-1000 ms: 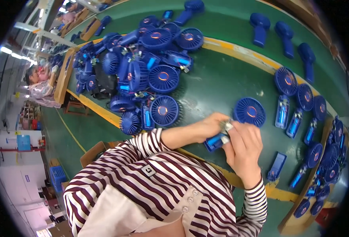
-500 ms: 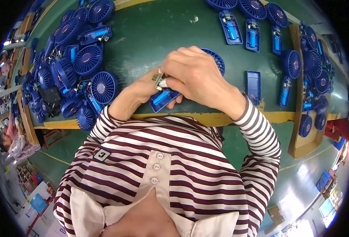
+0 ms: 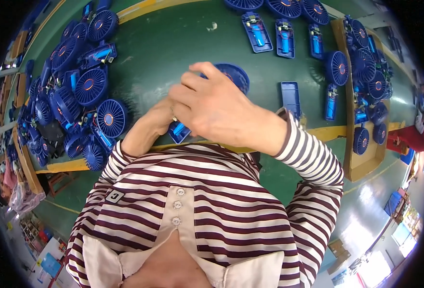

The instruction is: The person assembles portable fans by fitting circuit boards, batteries, and fan heads into plastic handles, snapping the handle casings shut by hand, and placing the assembled fans onto a conveyor belt.

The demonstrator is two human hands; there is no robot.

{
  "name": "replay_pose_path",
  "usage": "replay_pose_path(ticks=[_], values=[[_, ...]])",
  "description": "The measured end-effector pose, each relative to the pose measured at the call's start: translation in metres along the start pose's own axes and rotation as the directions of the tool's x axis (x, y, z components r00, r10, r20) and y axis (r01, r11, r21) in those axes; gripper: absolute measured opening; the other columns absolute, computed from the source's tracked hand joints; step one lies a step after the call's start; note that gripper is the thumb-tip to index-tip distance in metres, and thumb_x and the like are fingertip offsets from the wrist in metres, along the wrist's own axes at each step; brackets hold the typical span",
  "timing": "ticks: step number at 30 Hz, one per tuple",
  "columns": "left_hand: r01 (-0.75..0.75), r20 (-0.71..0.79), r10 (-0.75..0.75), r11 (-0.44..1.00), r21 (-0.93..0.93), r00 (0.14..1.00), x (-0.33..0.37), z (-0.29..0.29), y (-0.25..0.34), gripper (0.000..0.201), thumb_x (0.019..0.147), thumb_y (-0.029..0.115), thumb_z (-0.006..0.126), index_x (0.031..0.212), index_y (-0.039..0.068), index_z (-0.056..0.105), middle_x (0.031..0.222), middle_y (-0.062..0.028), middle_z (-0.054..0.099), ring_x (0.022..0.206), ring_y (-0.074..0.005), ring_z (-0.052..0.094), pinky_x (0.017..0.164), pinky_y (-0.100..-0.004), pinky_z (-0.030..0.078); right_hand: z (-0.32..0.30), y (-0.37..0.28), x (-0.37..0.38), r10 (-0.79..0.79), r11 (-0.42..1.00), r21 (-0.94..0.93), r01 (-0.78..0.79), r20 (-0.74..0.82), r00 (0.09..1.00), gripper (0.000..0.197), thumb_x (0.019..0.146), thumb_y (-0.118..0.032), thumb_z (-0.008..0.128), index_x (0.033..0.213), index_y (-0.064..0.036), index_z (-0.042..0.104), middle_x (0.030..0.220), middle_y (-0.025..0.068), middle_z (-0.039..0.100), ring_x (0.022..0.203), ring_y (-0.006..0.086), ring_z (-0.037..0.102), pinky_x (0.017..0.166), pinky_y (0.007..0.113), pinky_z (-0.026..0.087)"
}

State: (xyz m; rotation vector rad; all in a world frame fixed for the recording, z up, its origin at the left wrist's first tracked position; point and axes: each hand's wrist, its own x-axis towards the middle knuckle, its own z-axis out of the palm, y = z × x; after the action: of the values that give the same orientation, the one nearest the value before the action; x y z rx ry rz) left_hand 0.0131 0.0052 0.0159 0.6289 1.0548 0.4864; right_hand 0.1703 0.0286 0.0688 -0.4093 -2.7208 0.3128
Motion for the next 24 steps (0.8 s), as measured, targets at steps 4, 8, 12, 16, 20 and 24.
replay_pose_path(ticks=[4, 8, 12, 16, 20, 24], values=[[-0.228, -0.169, 0.182, 0.924, -0.307, 0.969, 0.005, -0.004, 0.0, 0.025, 0.084, 0.019, 0.048, 0.094, -0.003, 0.056, 0.076, -0.012, 0.061, 0.059, -0.0194, 0.061, 0.051, -0.0286, 0.052, 0.019, -0.005, -0.009, 0.183, 0.966, -0.12, -0.23, -0.312, 0.932, 0.02, 0.059, -0.011, 0.06, 0.077, -0.0036, 0.058, 0.102, 0.0101, 0.054, 0.094, 0.0244, 0.052, 0.091, 0.046, 0.034], [-0.385, -0.247, 0.312, 0.853, -0.353, 0.917, 0.013, -0.006, -0.001, 0.025, 0.086, 0.017, 0.044, 0.099, -0.002, 0.056, 0.086, -0.0094, 0.062, 0.077, -0.0161, 0.061, 0.068, -0.0278, 0.05, 0.051, -0.005, -0.014, 0.251, 0.922, -0.138, -0.361, -0.497, 0.831, 0.017, 0.06, -0.009, 0.059, 0.076, -0.0059, 0.059, 0.101, 0.0089, 0.056, 0.096, 0.0249, 0.053, 0.092, 0.047, 0.033], [-0.401, -0.26, 0.318, 0.825, -0.398, 0.912, 0.012, -0.006, 0.0, 0.024, 0.088, 0.014, 0.042, 0.101, 0.0, 0.056, 0.089, -0.0077, 0.061, 0.076, -0.0145, 0.06, 0.069, -0.027, 0.049, 0.071, -0.005, -0.014, 0.284, 0.906, -0.089, -0.415, -0.599, 0.749, 0.017, 0.059, -0.003, 0.062, 0.076, -0.0065, 0.058, 0.098, 0.0091, 0.058, 0.095, 0.026, 0.055, 0.094, 0.048, 0.031], [-0.41, -0.309, 0.304, 0.83, -0.379, 0.901, 0.013, -0.007, -0.003, 0.022, 0.087, 0.012, 0.044, 0.1, 0.0, 0.057, 0.089, -0.0061, 0.061, 0.077, -0.0124, 0.059, 0.068, -0.0258, 0.048, 0.079, -0.002, -0.016, 0.259, 0.925, -0.075, -0.374, -0.595, 0.76, 0.018, 0.06, 0.0, 0.063, 0.076, -0.0055, 0.056, 0.097, 0.0081, 0.062, 0.097, 0.0265, 0.056, 0.097, 0.049, 0.027], [-0.399, -0.308, 0.295, 0.842, -0.363, 0.904, 0.012, -0.006, -0.005, 0.021, 0.087, 0.012, 0.046, 0.1, 0.0, 0.058, 0.089, -0.0049, 0.061, 0.077, -0.0101, 0.057, 0.068, -0.0242, 0.047, 0.079, -0.001, -0.019, 0.266, 0.925, -0.077, -0.373, -0.571, 0.776, 0.018, 0.061, 0.0, 0.063, 0.077, -0.0053, 0.056, 0.094, 0.0065, 0.063, 0.098, 0.0257, 0.057, 0.098, 0.051, 0.026], [-0.4, -0.266, 0.317, 0.839, -0.369, 0.91, 0.012, -0.006, -0.008, 0.021, 0.087, 0.013, 0.046, 0.098, 0.0, 0.059, 0.087, -0.0039, 0.06, 0.075, -0.0091, 0.057, 0.065, -0.0227, 0.046, 0.076, 0.001, -0.018, 0.273, 0.921, -0.088, -0.38, -0.551, 0.789, 0.012, 0.065, -0.005, 0.063, 0.076, -0.0065, 0.059, 0.084, 0.0035, 0.062, 0.093, 0.0225, 0.058, 0.098, 0.053, 0.024]])
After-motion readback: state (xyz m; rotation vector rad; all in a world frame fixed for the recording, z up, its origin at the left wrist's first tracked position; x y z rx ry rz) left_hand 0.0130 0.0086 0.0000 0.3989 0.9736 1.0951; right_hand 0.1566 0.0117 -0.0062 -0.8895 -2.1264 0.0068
